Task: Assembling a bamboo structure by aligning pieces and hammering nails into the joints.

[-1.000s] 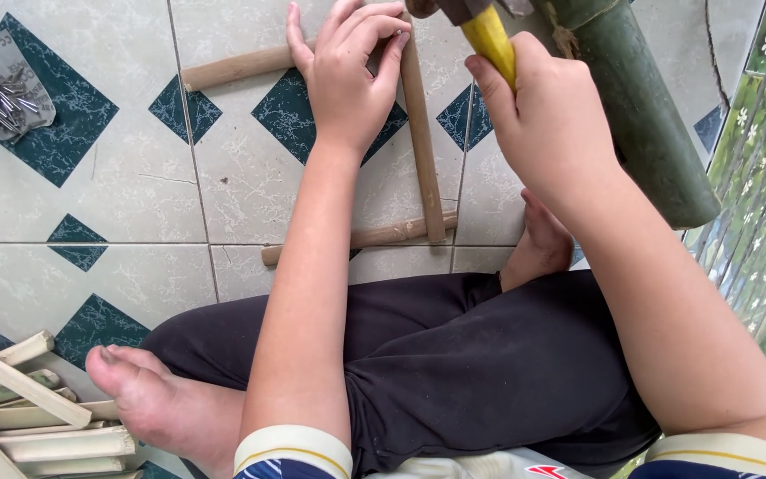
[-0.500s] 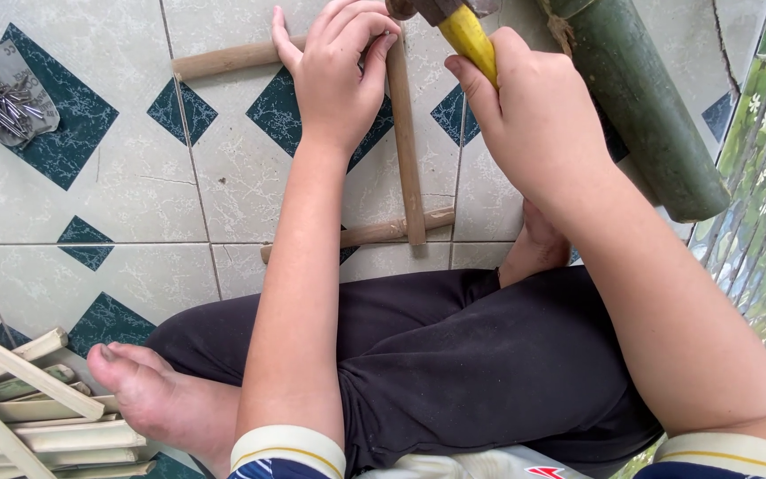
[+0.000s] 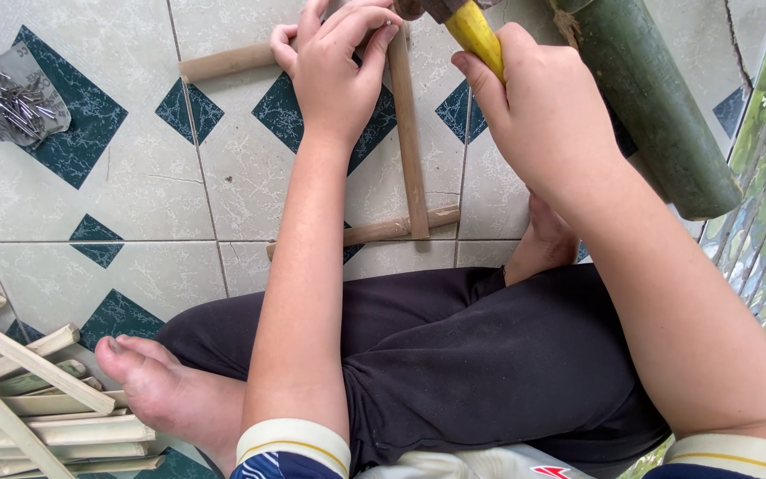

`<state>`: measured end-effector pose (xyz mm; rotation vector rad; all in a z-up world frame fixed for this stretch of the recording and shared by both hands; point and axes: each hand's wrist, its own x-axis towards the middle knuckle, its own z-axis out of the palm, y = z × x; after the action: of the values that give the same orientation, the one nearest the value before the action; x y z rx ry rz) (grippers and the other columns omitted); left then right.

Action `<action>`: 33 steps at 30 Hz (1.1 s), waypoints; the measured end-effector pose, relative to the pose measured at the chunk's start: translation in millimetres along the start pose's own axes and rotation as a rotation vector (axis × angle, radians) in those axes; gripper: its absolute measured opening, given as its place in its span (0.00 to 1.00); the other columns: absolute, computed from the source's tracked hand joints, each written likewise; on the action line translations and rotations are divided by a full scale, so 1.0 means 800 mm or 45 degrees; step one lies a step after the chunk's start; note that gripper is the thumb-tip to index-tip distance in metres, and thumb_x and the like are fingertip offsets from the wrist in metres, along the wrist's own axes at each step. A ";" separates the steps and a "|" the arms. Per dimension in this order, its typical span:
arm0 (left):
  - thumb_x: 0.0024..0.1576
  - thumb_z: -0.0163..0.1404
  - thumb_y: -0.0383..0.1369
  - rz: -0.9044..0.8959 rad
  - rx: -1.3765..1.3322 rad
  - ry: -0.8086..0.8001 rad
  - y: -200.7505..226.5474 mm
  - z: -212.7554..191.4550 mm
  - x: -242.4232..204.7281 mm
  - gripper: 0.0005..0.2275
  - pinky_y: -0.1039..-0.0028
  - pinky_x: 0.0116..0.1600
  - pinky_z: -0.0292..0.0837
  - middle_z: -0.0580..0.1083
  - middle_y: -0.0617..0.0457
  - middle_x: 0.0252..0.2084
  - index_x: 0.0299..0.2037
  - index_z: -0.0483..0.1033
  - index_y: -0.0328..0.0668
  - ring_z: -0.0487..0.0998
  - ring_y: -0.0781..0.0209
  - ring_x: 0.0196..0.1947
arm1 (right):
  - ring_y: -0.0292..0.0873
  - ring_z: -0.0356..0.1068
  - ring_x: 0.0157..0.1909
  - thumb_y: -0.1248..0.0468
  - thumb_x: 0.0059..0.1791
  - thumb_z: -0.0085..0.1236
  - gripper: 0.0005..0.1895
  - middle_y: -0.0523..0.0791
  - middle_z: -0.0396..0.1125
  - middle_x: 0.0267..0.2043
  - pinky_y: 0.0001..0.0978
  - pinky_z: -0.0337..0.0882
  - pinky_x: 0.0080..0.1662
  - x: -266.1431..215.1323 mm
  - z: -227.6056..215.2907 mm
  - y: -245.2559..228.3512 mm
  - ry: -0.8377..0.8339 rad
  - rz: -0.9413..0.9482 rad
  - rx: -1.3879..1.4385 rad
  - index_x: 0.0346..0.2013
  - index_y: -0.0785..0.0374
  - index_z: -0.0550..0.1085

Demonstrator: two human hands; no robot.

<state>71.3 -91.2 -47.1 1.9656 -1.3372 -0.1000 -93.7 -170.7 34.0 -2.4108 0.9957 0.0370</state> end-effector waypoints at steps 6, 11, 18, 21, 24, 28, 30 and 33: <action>0.53 0.43 0.35 -0.167 0.083 0.030 0.007 0.009 0.001 0.06 0.65 0.42 0.43 0.72 0.77 0.32 0.28 0.71 0.64 0.60 0.63 0.46 | 0.56 0.57 0.21 0.56 0.57 0.42 0.20 0.51 0.58 0.18 0.45 0.52 0.24 0.002 -0.001 0.001 -0.021 0.042 -0.005 0.27 0.67 0.58; 0.53 0.44 0.36 -0.198 0.078 0.070 0.007 0.009 0.000 0.05 0.66 0.42 0.42 0.71 0.79 0.34 0.27 0.72 0.65 0.59 0.67 0.46 | 0.57 0.56 0.20 0.56 0.57 0.42 0.21 0.51 0.57 0.17 0.45 0.51 0.24 0.002 0.001 0.004 -0.004 0.035 -0.011 0.25 0.67 0.57; 0.53 0.45 0.32 -0.100 0.042 0.057 0.009 0.003 -0.003 0.06 0.67 0.43 0.42 0.71 0.77 0.37 0.29 0.72 0.62 0.60 0.67 0.47 | 0.58 0.57 0.22 0.55 0.57 0.42 0.21 0.52 0.59 0.19 0.46 0.52 0.24 0.001 -0.001 0.004 -0.013 0.028 -0.028 0.26 0.67 0.58; 0.53 0.44 0.32 -0.062 0.040 0.027 0.009 0.002 -0.003 0.06 0.65 0.44 0.43 0.71 0.77 0.38 0.29 0.71 0.61 0.60 0.65 0.47 | 0.58 0.57 0.21 0.55 0.57 0.42 0.20 0.52 0.59 0.19 0.46 0.53 0.24 0.001 0.000 0.004 -0.019 0.026 -0.012 0.27 0.68 0.59; 0.54 0.44 0.32 -0.063 0.048 0.028 0.010 0.002 -0.003 0.06 0.64 0.46 0.42 0.71 0.77 0.37 0.29 0.71 0.62 0.59 0.66 0.47 | 0.59 0.57 0.21 0.55 0.57 0.43 0.21 0.53 0.59 0.18 0.46 0.53 0.23 0.002 0.000 0.004 -0.009 0.025 -0.016 0.27 0.68 0.59; 0.54 0.44 0.30 -0.048 0.029 0.008 0.009 0.002 -0.006 0.06 0.55 0.50 0.40 0.71 0.75 0.38 0.29 0.70 0.60 0.60 0.62 0.49 | 0.58 0.58 0.21 0.55 0.57 0.42 0.20 0.52 0.60 0.19 0.45 0.54 0.23 0.001 0.000 0.003 -0.020 0.022 -0.014 0.28 0.68 0.60; 0.54 0.44 0.31 -0.055 0.028 0.003 0.008 0.002 -0.006 0.06 0.49 0.52 0.39 0.72 0.74 0.37 0.29 0.70 0.59 0.60 0.61 0.49 | 0.58 0.59 0.22 0.55 0.57 0.43 0.20 0.52 0.60 0.19 0.46 0.54 0.23 0.001 0.002 0.004 -0.016 0.010 -0.019 0.29 0.68 0.60; 0.54 0.43 0.33 -0.063 0.013 -0.017 0.008 0.002 -0.006 0.05 0.43 0.53 0.34 0.72 0.75 0.36 0.30 0.70 0.60 0.60 0.61 0.48 | 0.60 0.60 0.22 0.55 0.56 0.42 0.19 0.53 0.61 0.19 0.47 0.54 0.23 0.001 0.002 0.003 -0.004 -0.012 -0.040 0.30 0.69 0.62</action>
<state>63.6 -89.5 -46.0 2.0107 -1.3004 -0.1305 -94.6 -171.8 31.1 -2.4430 0.9897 0.0536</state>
